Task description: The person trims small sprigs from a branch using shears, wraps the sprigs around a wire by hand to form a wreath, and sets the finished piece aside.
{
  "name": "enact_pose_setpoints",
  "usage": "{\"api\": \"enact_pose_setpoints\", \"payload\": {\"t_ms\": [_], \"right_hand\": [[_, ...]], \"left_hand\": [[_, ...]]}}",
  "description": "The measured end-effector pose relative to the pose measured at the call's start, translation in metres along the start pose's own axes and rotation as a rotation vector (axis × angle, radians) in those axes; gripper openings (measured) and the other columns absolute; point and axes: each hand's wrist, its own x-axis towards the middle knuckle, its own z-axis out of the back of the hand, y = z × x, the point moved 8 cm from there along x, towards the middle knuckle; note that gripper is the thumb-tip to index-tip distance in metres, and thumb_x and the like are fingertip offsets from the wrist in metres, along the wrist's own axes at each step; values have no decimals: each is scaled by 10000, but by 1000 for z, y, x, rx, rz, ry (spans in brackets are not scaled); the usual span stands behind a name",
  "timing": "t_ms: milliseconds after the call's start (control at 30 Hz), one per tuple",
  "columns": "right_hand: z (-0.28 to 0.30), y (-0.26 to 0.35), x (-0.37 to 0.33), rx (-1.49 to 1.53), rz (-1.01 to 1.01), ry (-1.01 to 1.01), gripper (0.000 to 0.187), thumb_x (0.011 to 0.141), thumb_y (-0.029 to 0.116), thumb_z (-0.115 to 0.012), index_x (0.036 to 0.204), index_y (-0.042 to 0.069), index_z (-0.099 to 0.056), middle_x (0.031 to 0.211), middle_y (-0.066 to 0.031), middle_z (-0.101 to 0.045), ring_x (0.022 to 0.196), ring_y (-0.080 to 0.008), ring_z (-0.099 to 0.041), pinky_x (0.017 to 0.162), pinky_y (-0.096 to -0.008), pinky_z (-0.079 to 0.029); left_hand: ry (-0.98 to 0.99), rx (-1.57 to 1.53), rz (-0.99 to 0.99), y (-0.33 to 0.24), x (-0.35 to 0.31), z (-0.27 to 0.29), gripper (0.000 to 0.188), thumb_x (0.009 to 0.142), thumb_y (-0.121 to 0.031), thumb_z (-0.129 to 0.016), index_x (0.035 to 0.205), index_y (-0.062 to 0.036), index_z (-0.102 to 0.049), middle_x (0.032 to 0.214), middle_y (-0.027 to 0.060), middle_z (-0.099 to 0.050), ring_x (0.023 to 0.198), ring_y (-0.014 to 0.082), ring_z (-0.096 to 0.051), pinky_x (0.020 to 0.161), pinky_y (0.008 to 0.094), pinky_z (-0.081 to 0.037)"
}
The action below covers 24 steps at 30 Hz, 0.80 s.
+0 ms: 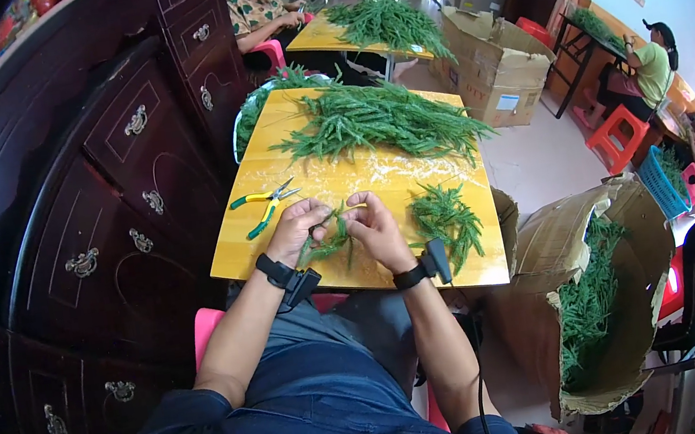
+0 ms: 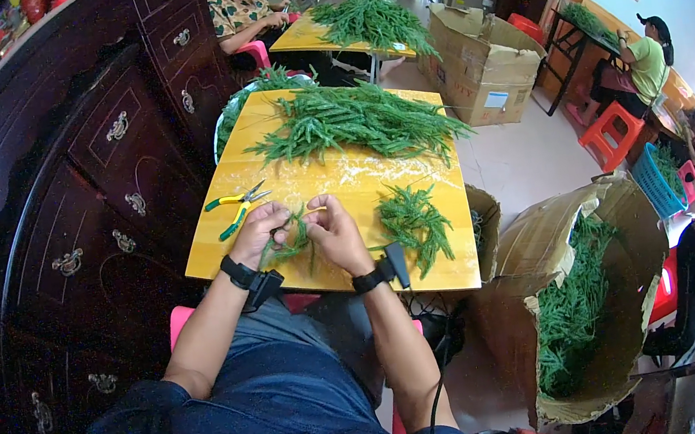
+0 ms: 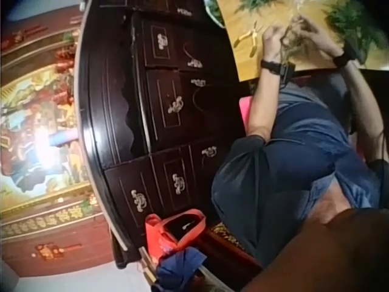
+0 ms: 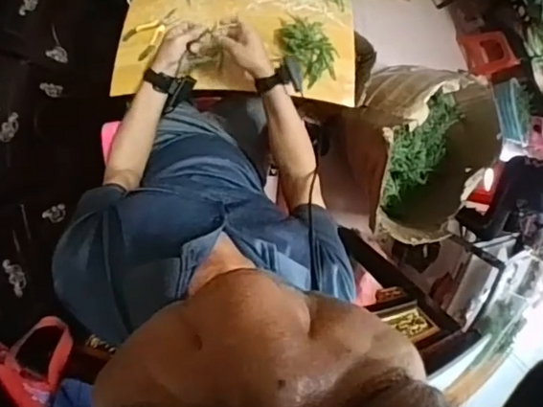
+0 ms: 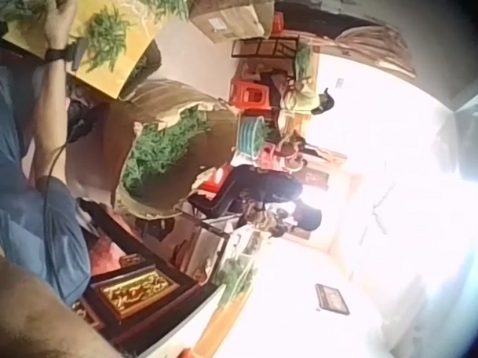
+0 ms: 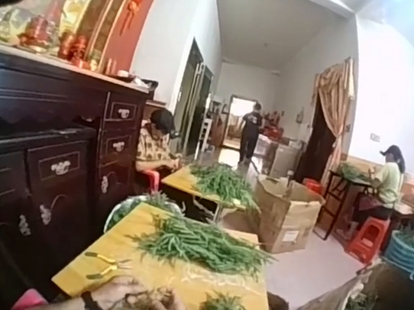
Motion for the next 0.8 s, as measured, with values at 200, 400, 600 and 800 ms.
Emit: {"api": "enact_pose_setpoints", "payload": {"t_ms": [200,400,600,800], "right_hand": [[-23,5,-3,779,-175,318,239,866,-43,-566,1058,86,-509,900,33,-590,846,-53,-569,749,-194,-439],[-31,0,-4,600,-68,264,252,852,-67,-573,1060,55,-500,963,12,-603,873,-66,-566,794,-195,-445],[-20,5,-2,296,116,22,254,844,-62,-604,1080,23,-559,933,8,-622,864,-86,-600,795,-224,-475],[2,24,-9,-101,298,-216,186,851,-14,-653,1035,0,-628,880,-28,-667,824,-103,-626,727,-245,-505]], "left_hand": [[151,-130,80,-11,-1,-15,93,938,-147,-586,873,-83,-569,707,-34,-539,518,9,-458,446,152,-344],[101,-90,136,-4,-7,-5,101,949,-164,-571,884,-87,-568,709,-38,-534,521,12,-455,441,156,-340],[77,-85,124,0,-2,2,94,958,-174,-554,898,-101,-563,712,-40,-529,540,17,-465,437,168,-338],[65,-228,140,4,-6,-15,95,961,-178,-552,894,-110,-554,712,-38,-531,556,23,-486,432,178,-338]]}}
